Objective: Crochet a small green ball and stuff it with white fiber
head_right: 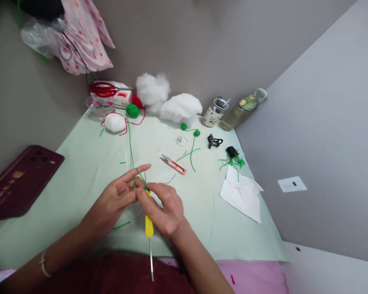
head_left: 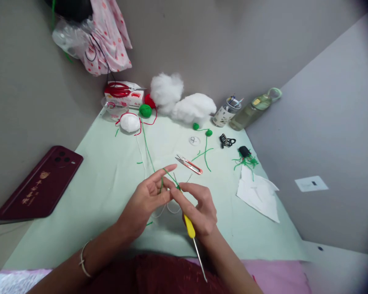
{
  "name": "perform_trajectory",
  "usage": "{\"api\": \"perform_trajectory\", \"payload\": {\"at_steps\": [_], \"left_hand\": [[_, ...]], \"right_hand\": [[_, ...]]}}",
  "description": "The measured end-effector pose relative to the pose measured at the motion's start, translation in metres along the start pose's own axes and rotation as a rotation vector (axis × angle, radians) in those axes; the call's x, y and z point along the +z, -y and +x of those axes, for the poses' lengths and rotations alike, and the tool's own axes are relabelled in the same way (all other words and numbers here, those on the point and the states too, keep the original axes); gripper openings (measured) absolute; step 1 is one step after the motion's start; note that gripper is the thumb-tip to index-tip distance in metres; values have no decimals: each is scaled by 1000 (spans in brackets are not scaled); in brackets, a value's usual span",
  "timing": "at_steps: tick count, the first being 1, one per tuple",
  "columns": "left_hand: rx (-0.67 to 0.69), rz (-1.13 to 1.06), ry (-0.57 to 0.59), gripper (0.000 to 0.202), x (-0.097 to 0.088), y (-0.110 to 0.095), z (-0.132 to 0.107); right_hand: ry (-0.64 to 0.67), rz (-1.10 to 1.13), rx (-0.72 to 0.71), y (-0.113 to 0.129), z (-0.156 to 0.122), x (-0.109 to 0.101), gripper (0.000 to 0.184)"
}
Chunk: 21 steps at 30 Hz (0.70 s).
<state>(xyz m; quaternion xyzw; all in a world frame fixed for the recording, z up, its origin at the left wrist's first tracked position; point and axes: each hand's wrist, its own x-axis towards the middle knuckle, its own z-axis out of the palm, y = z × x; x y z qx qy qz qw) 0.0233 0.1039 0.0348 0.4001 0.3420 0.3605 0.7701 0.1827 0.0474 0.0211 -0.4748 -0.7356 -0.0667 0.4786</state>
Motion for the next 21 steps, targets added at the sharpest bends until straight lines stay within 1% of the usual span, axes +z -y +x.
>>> {"api": "perform_trajectory", "payload": {"at_steps": [1, 3, 6, 8, 9, 11, 15, 17, 21], "left_hand": [[-72, -113, 46, 56, -1, -1, 2], [-138, -255, 84, 48, -4, -4, 4], [-107, -288, 88, 41, -7, -10, 5], [-73, -252, 112, 42, -7, -12, 4], [-59, -231, 115, 42, -7, -12, 3], [-43, -185, 101, 41, -8, -10, 3], [-34, -96, 55, 42, -12, -10, 3], [-27, -79, 37, 40, -13, -12, 3], [-21, -77, 34, 37, -12, -13, 2]], "right_hand": [[-27, 73, 39, 0, 0, 0, 39], [-82, 287, 192, 1, 4, -2, 35], [-161, 620, 452, 1, 12, -4, 27], [-182, 773, 561, -1, 15, -2, 22], [-172, 816, 595, -2, 16, -1, 20], [-137, 835, 628, -3, 15, 1, 18], [-126, 732, 609, -1, 13, -2, 21], [-137, 720, 613, 0, 12, -5, 21], [-157, 885, 708, -1, 14, -5, 20]]}}
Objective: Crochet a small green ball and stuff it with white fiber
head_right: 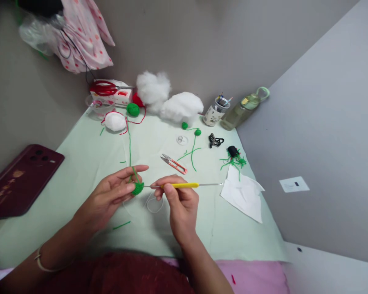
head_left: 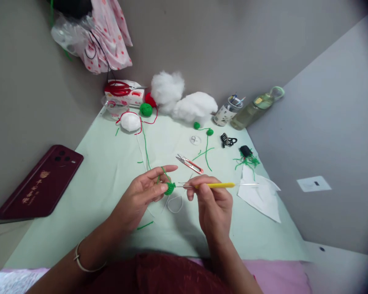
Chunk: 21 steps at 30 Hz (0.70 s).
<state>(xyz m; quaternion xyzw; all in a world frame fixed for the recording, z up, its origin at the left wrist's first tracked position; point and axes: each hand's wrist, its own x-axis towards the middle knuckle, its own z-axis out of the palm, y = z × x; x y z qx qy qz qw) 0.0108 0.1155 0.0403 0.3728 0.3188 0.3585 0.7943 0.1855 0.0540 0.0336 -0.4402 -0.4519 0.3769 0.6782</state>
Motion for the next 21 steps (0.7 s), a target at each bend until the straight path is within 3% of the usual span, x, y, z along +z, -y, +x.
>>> {"api": "perform_trajectory", "payload": {"at_steps": [4, 7, 11, 14, 17, 21], "left_hand": [[-21, 35, 53, 41, 2, 6, -1], [14, 51, 15, 40, 4, 10, -1], [50, 17, -71, 48, 8, 14, -1], [-80, -149, 5, 45, 10, 13, 1], [-157, -272, 46, 34, 8, 11, 3], [-79, -187, 42, 34, 8, 10, 2]], "right_hand": [[55, -82, -33, -2, 4, 4, 16], [64, -251, -113, -2, 2, 8, 21], [62, -557, -405, -7, -6, 11, 30], [91, -700, -562, -10, -9, 8, 40], [41, -530, -415, -6, -5, 3, 32], [14, -218, -146, 0, 3, 3, 19]]}}
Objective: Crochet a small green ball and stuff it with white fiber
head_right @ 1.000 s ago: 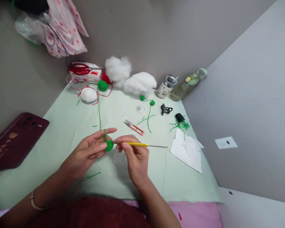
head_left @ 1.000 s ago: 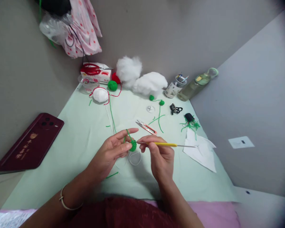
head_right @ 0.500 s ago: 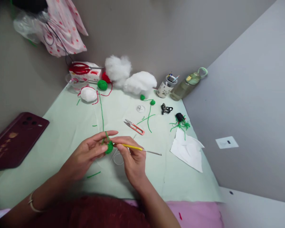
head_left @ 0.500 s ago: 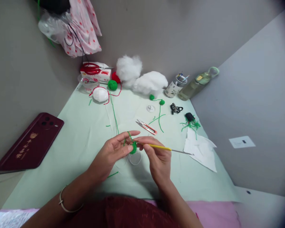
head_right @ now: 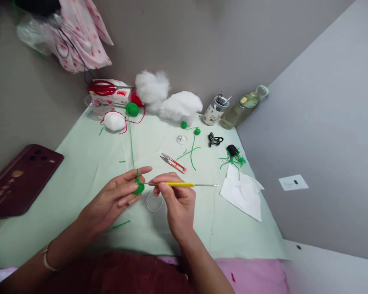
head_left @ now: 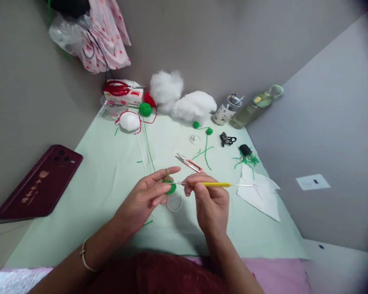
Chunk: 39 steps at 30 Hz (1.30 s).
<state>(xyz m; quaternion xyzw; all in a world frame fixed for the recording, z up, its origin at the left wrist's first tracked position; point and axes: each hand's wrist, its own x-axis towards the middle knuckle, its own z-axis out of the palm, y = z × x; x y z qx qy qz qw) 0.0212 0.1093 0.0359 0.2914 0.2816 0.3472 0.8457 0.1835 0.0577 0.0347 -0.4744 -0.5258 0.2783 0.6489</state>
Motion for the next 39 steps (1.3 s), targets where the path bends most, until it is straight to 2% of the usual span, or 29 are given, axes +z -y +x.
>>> {"api": "perform_trajectory", "payload": {"at_steps": [6, 10, 13, 24, 29, 33, 36, 39], "left_hand": [[2, 196, 128, 38, -2, -1, -4], [38, 306, 106, 41, -11, -3, -2], [43, 396, 75, 43, -14, -5, -2], [98, 545, 62, 50, -17, -4, -5], [135, 603, 39, 49, -17, -2, -5], [172, 629, -14, 41, -12, -5, -6], [257, 703, -32, 33, -8, -7, -7], [330, 777, -74, 31, -6, -8, -8]], "right_hand": [[-13, 61, 150, -7, 1, -1, 17], [-16, 196, 233, -8, 4, -3, 20], [8, 250, 240, -6, 6, -3, 21], [120, 181, 191, -5, 4, -8, 23], [168, 10, 56, 4, 2, -12, 20], [277, -194, -112, 12, 1, -15, 20], [353, -348, -249, 15, 0, -16, 21], [337, -504, -401, 14, -3, -14, 25]]}}
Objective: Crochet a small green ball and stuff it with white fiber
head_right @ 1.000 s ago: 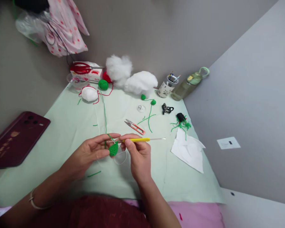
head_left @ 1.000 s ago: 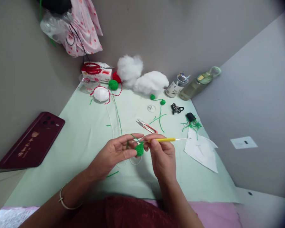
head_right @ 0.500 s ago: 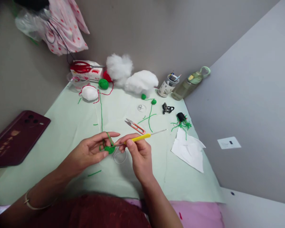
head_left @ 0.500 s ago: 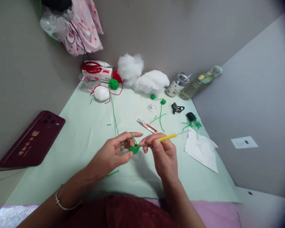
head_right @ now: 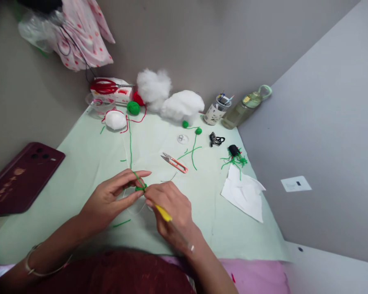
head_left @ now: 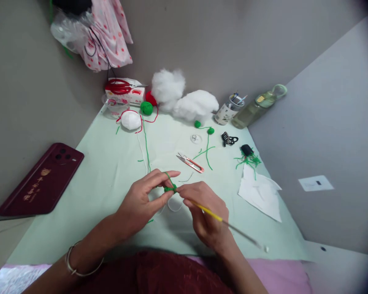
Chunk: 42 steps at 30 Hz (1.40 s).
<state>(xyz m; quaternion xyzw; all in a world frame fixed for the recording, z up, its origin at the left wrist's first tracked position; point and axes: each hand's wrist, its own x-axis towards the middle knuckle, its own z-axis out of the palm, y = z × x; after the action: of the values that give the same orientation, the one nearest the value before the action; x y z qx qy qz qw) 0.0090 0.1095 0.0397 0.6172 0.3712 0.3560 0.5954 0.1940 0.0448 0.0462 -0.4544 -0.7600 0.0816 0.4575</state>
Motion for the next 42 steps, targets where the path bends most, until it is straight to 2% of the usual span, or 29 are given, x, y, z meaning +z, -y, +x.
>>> {"api": "perform_trajectory", "payload": {"at_steps": [5, 9, 15, 19, 22, 28, 31, 33, 36, 40, 42], "left_hand": [[-51, -113, -102, 35, 7, -3, 0], [-158, -285, -126, 43, 12, -6, 0], [-235, -393, -74, 51, 15, -5, -1], [-327, -559, 68, 56, 16, 1, -3], [-409, -705, 160, 56, 12, 5, -2], [-305, -666, 66, 40, 0, 1, 2], [-253, -636, 48, 40, 4, 1, -1], [-245, -611, 65, 41, 9, 4, -2], [-248, -608, 93, 41, 14, 9, -4], [-233, -613, 18, 46, 18, 9, -4], [-236, -632, -17, 51, 20, 9, -3]], "right_hand": [[-68, -319, -203, 1, -10, 9, 22], [-87, -416, -249, -1, -16, 13, 26], [-130, -433, -262, -5, -21, 19, 31], [-158, -422, -175, -2, -24, 20, 42], [-201, -181, -92, 0, -20, 17, 41], [-340, 571, 409, 2, -6, 10, 18], [-381, 783, 521, 2, -3, 16, 16], [-361, 761, 496, 2, -1, 21, 15], [-345, 605, 425, 2, 0, 27, 16], [-337, 438, 402, 1, -1, 31, 23], [-324, 265, 295, 1, -5, 32, 28]]}}
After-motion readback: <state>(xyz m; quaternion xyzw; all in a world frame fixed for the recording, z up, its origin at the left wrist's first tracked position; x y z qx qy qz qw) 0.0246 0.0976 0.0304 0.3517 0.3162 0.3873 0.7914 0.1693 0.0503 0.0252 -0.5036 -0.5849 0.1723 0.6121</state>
